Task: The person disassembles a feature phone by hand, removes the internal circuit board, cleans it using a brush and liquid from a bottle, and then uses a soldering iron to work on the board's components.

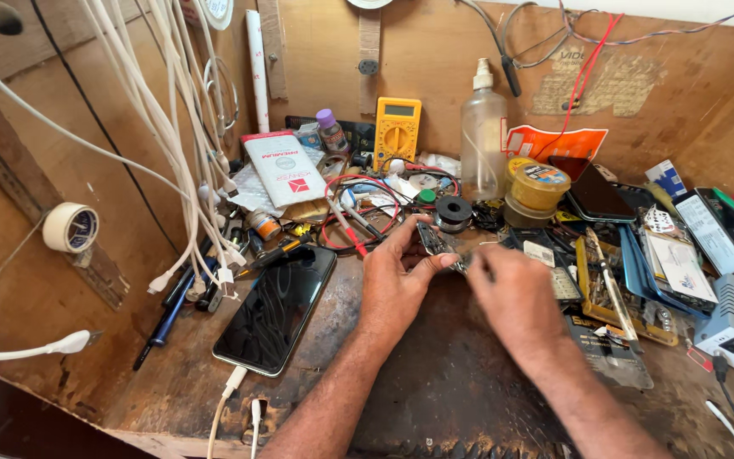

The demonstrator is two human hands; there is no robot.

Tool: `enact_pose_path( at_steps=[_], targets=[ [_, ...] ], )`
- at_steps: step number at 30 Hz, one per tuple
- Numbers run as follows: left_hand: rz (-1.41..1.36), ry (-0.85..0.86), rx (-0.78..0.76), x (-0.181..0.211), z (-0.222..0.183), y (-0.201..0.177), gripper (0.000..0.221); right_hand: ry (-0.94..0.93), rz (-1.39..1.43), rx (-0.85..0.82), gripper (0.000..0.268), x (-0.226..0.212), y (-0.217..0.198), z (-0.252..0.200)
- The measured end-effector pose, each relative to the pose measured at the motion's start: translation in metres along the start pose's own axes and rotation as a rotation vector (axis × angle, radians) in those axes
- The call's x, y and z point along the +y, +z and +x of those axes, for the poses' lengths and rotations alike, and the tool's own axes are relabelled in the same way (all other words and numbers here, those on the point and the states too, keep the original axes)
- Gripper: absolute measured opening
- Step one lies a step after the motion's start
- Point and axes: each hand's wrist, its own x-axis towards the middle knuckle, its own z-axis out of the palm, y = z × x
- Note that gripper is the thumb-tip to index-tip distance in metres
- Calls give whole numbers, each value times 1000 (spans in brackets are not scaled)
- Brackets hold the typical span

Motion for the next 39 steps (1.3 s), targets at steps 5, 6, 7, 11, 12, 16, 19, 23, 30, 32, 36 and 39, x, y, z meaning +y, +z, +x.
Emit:
enact_pose_path(
  at_steps=[5,6,7,11,12,16,19,23,30,32,36,39],
  targets=[
    [-99,39,-18,-5,3,1,47,83,156,28,20,11,-10,0],
    [-72,23,-17,-6,3,-1,47,130,163,15,21,12,-10,0],
    [-71,22,-18,-8,3,-2,48,181,174,0,21,13,-9,-1],
    [-108,14,-26,-17,7,-3,50,290,195,-14,20,16,-2,-4],
    [-128,10,-27,-19,8,-3,50,267,184,24,20,17,-1,-4],
    [-156,-35,-3,-25,12,-6,48,280,116,140,17,31,-9,-5],
    [-153,-129,7,-25,12,-6,48,272,-15,181,16,45,-19,-6],
    [-55,-147,-7,-26,11,-8,51,296,-127,144,14,68,-24,-2],
    [115,-96,-22,-16,8,-6,61,216,-155,208,16,84,-27,-15],
    [248,-121,-39,-8,5,-7,56,245,-134,240,18,78,-34,-26],
    [493,55,-22,0,3,-6,52,354,-79,134,18,49,-43,-49],
    [533,112,-27,1,-3,-5,51,343,-204,15,22,21,-43,-62]
  ],
)
